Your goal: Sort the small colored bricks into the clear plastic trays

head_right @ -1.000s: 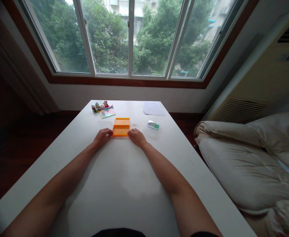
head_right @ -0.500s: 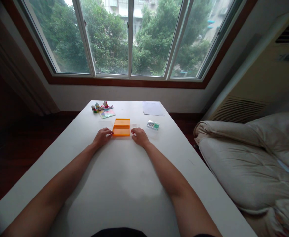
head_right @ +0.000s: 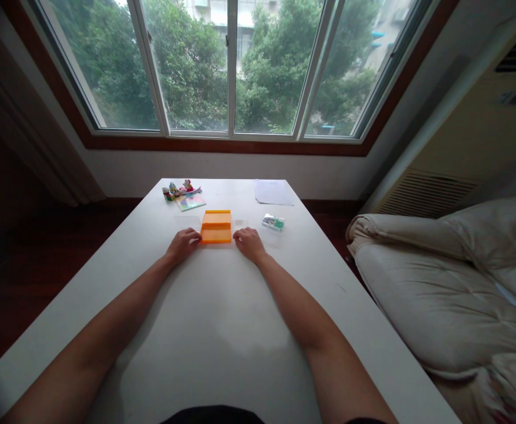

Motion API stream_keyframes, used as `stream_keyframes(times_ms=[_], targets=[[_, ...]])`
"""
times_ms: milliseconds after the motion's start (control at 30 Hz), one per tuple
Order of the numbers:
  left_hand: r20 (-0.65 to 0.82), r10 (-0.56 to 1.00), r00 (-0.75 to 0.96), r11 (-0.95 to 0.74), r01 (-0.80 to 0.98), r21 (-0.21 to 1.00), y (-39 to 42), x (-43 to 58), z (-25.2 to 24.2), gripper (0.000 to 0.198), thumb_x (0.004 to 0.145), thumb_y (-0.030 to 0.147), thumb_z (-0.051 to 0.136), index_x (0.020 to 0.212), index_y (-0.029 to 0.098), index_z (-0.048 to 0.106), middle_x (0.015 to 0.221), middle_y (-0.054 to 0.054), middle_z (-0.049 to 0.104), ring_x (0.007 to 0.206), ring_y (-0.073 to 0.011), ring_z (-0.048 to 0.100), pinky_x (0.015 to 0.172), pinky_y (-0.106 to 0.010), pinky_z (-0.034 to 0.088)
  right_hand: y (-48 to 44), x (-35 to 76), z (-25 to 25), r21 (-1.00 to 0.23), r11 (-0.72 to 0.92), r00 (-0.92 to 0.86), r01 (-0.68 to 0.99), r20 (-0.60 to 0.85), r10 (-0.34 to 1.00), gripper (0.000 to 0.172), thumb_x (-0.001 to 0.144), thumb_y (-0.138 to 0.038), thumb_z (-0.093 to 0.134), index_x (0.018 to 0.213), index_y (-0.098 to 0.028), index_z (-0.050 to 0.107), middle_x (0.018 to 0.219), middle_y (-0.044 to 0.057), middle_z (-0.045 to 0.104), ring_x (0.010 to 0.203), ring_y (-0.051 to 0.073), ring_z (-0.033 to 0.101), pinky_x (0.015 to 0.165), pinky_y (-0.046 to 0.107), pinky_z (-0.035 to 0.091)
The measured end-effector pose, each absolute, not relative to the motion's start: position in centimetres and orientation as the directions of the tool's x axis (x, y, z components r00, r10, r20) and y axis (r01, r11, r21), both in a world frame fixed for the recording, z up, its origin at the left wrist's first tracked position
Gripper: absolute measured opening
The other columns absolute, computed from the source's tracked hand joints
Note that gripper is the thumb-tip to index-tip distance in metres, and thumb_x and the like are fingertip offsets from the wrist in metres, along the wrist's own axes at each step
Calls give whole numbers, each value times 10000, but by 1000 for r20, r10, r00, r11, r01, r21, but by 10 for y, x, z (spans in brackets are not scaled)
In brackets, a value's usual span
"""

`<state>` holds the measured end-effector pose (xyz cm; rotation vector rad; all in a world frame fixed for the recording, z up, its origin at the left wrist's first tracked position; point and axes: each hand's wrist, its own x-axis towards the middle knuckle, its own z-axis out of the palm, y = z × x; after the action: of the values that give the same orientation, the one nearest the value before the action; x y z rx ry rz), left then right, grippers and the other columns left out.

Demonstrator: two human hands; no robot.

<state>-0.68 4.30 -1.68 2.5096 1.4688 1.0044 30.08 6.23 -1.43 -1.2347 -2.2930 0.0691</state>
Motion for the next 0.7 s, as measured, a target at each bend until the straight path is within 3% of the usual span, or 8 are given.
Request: stream_keyframes(times_ms=[267, 400, 533, 700], targets=[[502, 806, 313, -533, 753, 387, 42, -7, -16, 185, 859, 203, 583, 967, 233, 731, 968, -48, 684, 883, -187, 643, 872, -345, 507, 65, 305, -12, -269, 601, -430, 753, 490, 758, 160, 911, -179, 552, 967, -213, 697, 961, 55, 697, 952, 217, 568, 901, 331, 389], [519, 806, 284, -519, 761, 390, 38, -6, -11, 228, 859, 226, 589, 1050, 236, 712, 954, -45, 680, 884, -194, 642, 885, -366, 505, 70, 327, -1, -265, 398, -202, 879, 549, 811, 223, 947, -202, 472, 1026, -180, 679, 1023, 95, 677, 1000, 242, 553, 935, 358, 376], [554, 793, 254, -502, 788, 357, 34, -2, -3, 238, 869, 240, 573, 1070, 229, 699, 965, -58, 668, 910, -212, 639, 905, -391, 496, 76, 362, 5, -194, 105, -3, 975, 465, 885, 235, 933, -294, 519, 1059, -177, 679, 1107, 135, 639, 1091, 290, 512, 923, 386, 373], [599, 765, 236, -494, 813, 310, 28, 3, 5, 255, 890, 231, 539, 1104, 223, 676, 1020, -73, 658, 969, -235, 620, 942, -422, 469, 75, 386, 9, -118, 99, -55, 988, 333, 941, 301, 911, -423, 577, 1119, -223, 659, 1167, 120, 616, 1113, 289, 504, 946, 400, 374]])
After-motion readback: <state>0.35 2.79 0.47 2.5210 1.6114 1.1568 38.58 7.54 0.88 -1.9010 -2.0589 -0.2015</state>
